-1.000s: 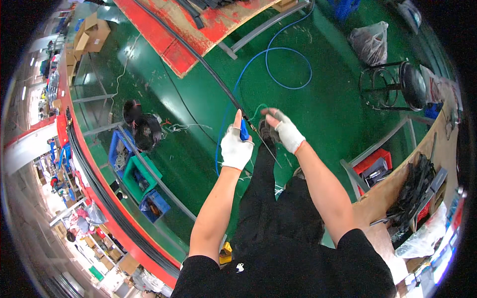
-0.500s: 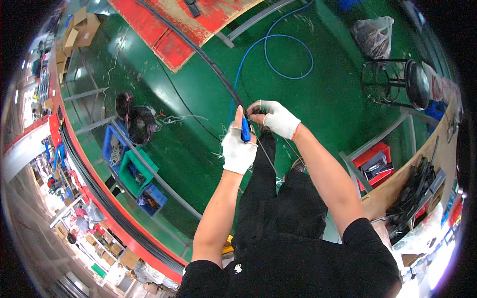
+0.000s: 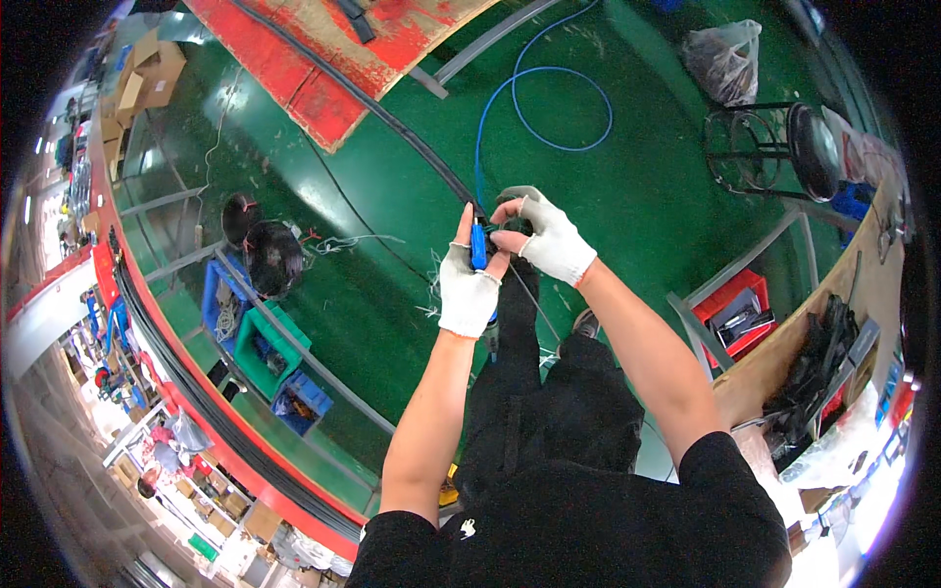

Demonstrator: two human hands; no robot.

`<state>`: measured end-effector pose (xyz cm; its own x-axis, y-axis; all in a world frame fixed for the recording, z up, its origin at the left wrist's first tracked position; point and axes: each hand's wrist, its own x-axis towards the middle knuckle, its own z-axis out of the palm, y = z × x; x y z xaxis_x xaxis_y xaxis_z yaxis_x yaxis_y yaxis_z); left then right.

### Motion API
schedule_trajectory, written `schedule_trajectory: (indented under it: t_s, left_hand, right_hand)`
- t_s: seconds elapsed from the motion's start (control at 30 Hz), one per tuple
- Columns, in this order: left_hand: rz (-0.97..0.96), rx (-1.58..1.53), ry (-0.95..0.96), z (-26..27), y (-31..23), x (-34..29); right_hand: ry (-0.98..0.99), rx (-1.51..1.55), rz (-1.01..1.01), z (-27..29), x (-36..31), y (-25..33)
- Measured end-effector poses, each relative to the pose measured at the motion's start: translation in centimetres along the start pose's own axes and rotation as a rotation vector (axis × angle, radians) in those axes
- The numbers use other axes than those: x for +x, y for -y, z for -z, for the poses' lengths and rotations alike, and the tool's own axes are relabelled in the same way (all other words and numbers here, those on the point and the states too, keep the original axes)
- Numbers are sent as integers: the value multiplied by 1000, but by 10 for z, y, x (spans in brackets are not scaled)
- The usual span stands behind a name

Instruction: Cutting black rubber or plastic strips to length using a utility knife on a factory workbench.

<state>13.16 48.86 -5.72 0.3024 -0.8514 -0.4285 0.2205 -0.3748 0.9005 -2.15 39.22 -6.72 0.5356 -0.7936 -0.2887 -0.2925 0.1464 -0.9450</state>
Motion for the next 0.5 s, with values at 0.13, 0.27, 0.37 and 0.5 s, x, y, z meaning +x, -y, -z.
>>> schedule_trajectory:
  t_s: [0.13, 0.27, 0.37, 0.5]
  left_hand:
    - [-14, 232, -9, 1, -5, 0]
    - [-21, 350, -9, 7, -9, 0]
    - [-37, 478, -4, 11, -9, 2]
    - [-58, 432, 14, 13, -5, 3]
  right_hand:
    - [70, -129, -10, 4, 12, -1]
    - [162, -126, -14, 5, 22, -5]
    - [187, -98, 13, 5, 25, -4]
    - [110, -182, 200, 3, 15, 9]
